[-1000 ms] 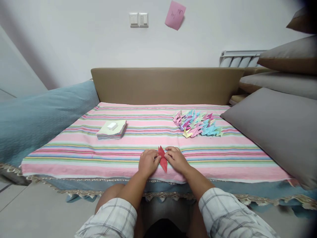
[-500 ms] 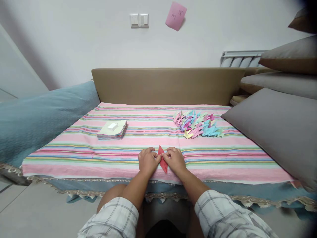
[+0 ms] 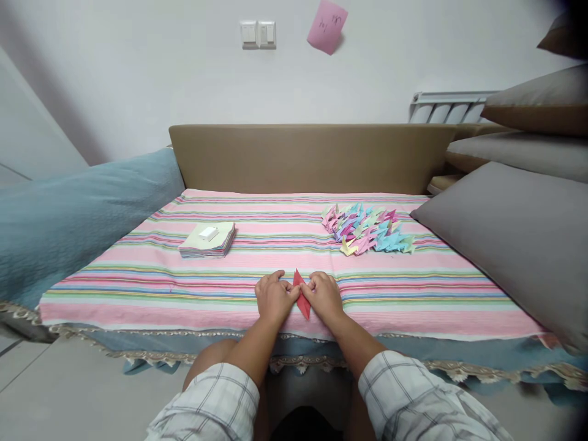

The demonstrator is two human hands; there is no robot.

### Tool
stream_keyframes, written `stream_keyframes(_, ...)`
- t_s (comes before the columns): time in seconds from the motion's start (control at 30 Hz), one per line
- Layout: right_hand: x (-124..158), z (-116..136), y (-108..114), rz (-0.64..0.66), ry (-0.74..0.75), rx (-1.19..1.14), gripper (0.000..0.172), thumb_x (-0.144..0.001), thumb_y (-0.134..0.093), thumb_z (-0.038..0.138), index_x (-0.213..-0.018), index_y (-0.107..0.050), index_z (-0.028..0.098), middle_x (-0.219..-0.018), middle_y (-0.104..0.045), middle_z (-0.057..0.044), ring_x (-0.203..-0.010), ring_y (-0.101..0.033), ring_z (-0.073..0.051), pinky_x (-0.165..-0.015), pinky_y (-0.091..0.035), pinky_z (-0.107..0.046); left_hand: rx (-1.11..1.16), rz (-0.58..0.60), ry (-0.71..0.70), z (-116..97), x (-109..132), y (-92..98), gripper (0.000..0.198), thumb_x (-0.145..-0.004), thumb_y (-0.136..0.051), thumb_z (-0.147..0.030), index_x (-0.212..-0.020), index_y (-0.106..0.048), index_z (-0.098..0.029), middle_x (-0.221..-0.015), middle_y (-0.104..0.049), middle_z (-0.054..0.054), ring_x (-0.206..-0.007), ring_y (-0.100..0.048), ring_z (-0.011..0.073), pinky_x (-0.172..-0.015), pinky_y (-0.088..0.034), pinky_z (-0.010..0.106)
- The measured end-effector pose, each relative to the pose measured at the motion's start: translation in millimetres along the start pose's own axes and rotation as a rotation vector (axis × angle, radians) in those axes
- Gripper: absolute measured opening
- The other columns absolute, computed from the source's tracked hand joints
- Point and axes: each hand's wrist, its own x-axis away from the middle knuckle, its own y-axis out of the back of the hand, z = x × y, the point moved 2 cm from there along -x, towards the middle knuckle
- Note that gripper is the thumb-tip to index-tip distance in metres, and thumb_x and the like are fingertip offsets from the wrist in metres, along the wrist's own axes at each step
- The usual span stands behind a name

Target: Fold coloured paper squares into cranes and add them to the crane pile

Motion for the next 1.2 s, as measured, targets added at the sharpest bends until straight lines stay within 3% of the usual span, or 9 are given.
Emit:
stream_keyframes(0.23, 0.4, 0.5, -0.5, 0.020, 0.002, 0.038, 0.021, -0.077, -0.058, 0.029, -0.061, -0.049, 0.021, -0.088, -0.060, -0.006, -0.090, -0.050, -0.022, -0.080, -0.036, -0.034, 0.007, -0.022, 0.001, -0.1, 0.8, 0.7, 0.025, -0.071, -0.064, -0.044, -0.058, -0.064, -0.022, -0.113, -0.062, 0.003, -0.105, -0.048, 0.0285, -0.092, -0.032, 0.048)
stream_keyframes(0.37, 1.5, 1.9, 0.4, 0.013, 0.004, 0.050, 0.018, -0.078, -0.057, 0.029, -0.064, -0.050, 0.022, -0.086, -0.059, -0.005, -0.088, -0.049, -0.021, -0.079, -0.036, -0.033, -0.012, -0.035, 0.009, -1.1, 2.1, 2.9, 0.019, -0.071, -0.065, -0.042, -0.076, -0.063, -0.024, -0.101, -0.064, 0.003, -0.097, -0.051, 0.0247, -0.088, -0.035, 0.043)
stream_keyframes(0.53, 4.1, 4.5, 3.0, 0.017, 0.013, 0.012, 0.006, -0.079, -0.058, 0.029, -0.084, -0.058, 0.025, -0.091, -0.060, -0.003, -0.088, -0.049, -0.021, -0.079, -0.036, -0.034, -0.018, -0.046, -0.051, 0.1, 4.3, 0.7, 0.014, -0.072, -0.066, -0.038, -0.084, -0.069, -0.033, -0.131, -0.049, 0.000, -0.115, -0.042, 0.0289, -0.096, -0.029, 0.049)
stream_keyframes(0.9, 6.8, 1.6, 0.2, 0.018, 0.035, 0.013, 0.014, -0.082, -0.056, 0.029, -0.084, -0.069, 0.027, -0.104, -0.060, -0.004, -0.095, -0.048, -0.023, -0.084, -0.036, -0.038, -0.119, 0.016, -0.104, -0.7, 6.9, -3.4, 0.028, -0.078, -0.057, -0.038, -0.105, -0.065, -0.038, -0.142, -0.036, 0.002, -0.125, -0.032, 0.0333, -0.101, -0.020, 0.056)
stream_keyframes(1.03, 4.9, -1.5, 3.3, 0.088, 0.028, -0.020, 0.017, -0.083, -0.052, 0.027, -0.090, -0.068, 0.026, -0.108, -0.059, -0.005, -0.099, -0.048, -0.023, -0.086, -0.037, -0.039, -0.148, 0.040, -0.122, -0.1, 6.4, -5.0, 0.033, -0.079, -0.056, -0.036, -0.111, -0.061, -0.040, -0.144, -0.032, 0.002, -0.128, -0.030, 0.0334, -0.101, -0.018, 0.057)
stream_keyframes(1.2, 7.3, -1.6, 7.5, 0.069, 0.065, -0.001, 0.014, -0.082, -0.053, 0.026, -0.089, -0.065, 0.023, -0.104, -0.059, -0.007, -0.096, -0.049, -0.022, -0.085, -0.038, -0.036, -0.180, 0.085, -0.098, 0.6, 4.9, -6.4, 0.033, -0.080, -0.053, -0.039, -0.113, -0.060, -0.038, -0.145, -0.031, 0.004, -0.129, -0.028, 0.0324, -0.102, -0.016, 0.056)
